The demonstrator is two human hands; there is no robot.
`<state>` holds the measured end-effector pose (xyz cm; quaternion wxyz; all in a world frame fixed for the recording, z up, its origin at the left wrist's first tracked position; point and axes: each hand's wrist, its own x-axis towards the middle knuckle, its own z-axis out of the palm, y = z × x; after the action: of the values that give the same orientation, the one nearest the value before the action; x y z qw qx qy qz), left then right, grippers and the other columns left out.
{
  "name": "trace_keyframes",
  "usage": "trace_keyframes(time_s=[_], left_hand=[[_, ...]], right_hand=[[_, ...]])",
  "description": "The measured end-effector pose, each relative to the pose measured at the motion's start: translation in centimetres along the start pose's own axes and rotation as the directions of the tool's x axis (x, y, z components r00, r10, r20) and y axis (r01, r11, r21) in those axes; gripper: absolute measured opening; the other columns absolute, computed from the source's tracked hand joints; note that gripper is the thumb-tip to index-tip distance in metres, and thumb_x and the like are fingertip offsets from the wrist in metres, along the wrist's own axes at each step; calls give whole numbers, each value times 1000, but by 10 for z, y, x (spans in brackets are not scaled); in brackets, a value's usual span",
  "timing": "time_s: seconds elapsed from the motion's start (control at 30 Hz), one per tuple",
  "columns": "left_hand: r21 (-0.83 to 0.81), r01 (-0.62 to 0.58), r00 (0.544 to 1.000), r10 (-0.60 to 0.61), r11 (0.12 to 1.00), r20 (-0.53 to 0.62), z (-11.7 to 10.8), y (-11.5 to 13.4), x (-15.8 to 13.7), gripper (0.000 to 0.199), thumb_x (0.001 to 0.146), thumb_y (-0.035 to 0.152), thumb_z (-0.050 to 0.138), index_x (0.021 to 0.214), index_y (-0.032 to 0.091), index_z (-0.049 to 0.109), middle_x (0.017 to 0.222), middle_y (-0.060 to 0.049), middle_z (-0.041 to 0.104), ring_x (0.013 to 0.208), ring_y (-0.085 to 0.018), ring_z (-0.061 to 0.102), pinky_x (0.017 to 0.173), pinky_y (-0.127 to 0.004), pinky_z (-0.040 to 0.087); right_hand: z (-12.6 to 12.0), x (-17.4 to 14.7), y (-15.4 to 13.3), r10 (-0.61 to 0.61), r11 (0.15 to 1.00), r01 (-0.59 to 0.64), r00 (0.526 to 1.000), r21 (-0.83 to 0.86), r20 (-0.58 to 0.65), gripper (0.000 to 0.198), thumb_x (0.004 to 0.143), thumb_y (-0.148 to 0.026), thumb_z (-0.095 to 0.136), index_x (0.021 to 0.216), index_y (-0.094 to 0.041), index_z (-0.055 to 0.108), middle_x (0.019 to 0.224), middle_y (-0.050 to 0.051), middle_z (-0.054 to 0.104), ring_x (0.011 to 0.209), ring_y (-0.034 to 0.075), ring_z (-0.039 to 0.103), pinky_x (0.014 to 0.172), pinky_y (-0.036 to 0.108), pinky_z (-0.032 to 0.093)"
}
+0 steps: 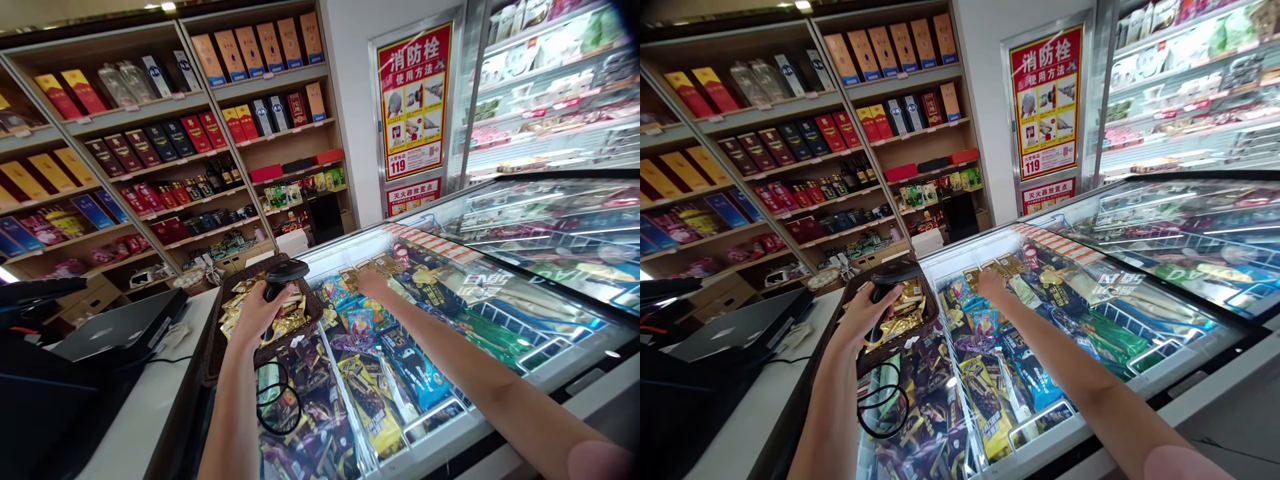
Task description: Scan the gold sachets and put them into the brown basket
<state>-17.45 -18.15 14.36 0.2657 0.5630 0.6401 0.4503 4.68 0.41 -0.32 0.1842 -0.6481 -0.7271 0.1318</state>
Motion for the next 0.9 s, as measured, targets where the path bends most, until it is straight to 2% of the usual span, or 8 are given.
trace_keyframes(time_s=[0.1, 0.23, 0.33, 0.5, 0.67, 0.8, 0.9], left_hand=[[4, -5, 1000, 5, 1000, 1, 0, 0, 0, 54, 66, 67, 73, 85, 19, 58, 57, 4, 52, 51, -13, 50, 50, -25, 39], [19, -10, 1000, 10, 1000, -3, 1, 0, 0, 53, 66, 67, 73, 83, 19, 58, 57, 4, 52, 50, -13, 50, 50, -25, 39], [15, -9, 1000, 9, 1000, 4, 1, 0, 0, 52, 66, 66, 74, 84, 19, 59, 58, 4, 52, 51, -13, 51, 51, -25, 39], [-13, 0, 1000, 1, 1000, 19, -3, -3, 2, 52, 66, 64, 75, 85, 20, 56, 59, 4, 53, 54, -14, 53, 51, -25, 39], [28, 29, 999, -29, 999, 15, -7, -1, 1, 50, 67, 64, 75, 81, 21, 51, 58, 5, 53, 52, -14, 52, 52, -25, 39], [32, 16, 1000, -16, 999, -6, -8, 1, -1, 49, 68, 63, 74, 79, 21, 50, 59, 5, 52, 50, -12, 50, 51, -24, 37], [14, 0, 1000, 0, 1000, 2, -8, 1, -1, 49, 69, 62, 74, 77, 21, 49, 59, 5, 51, 51, -12, 50, 52, -24, 38]], right_hand=[[5, -6, -4, 40, 988, -50, 997, -147, -73, 51, 95, -38, 51, 137, -8, 53, 147, 29, 40, 134, 42, 41, 103, 52, 37], [15, -8, -7, 113, 982, -94, 987, -162, 114, 63, 98, -54, 38, 153, -24, 36, 157, 23, 27, 142, 50, 23, 106, 66, 22], [21, -4, -3, 111, 982, -87, 984, -170, 138, 65, 98, -57, 31, 155, -27, 30, 162, 19, 20, 146, 49, 14, 110, 66, 15], [28, 3, 6, 77, 985, -54, 987, -162, 138, 68, 97, -59, 22, 157, -26, 26, 164, 15, 15, 147, 46, 10, 112, 65, 10], [32, 5, 11, 56, 989, -37, 990, -143, 130, 71, 97, -61, 18, 158, -26, 23, 165, 13, 14, 148, 45, 7, 114, 62, 7], [34, 12, 19, 125, 989, -125, 992, -82, -6, 76, 97, -61, 14, 158, -16, 24, 164, 17, 13, 149, 45, 4, 115, 60, 6], [32, 21, 30, 228, 971, -234, 968, -49, -105, 82, 95, -61, 11, 155, -8, 30, 162, 21, 18, 148, 47, 5, 114, 64, 3]])
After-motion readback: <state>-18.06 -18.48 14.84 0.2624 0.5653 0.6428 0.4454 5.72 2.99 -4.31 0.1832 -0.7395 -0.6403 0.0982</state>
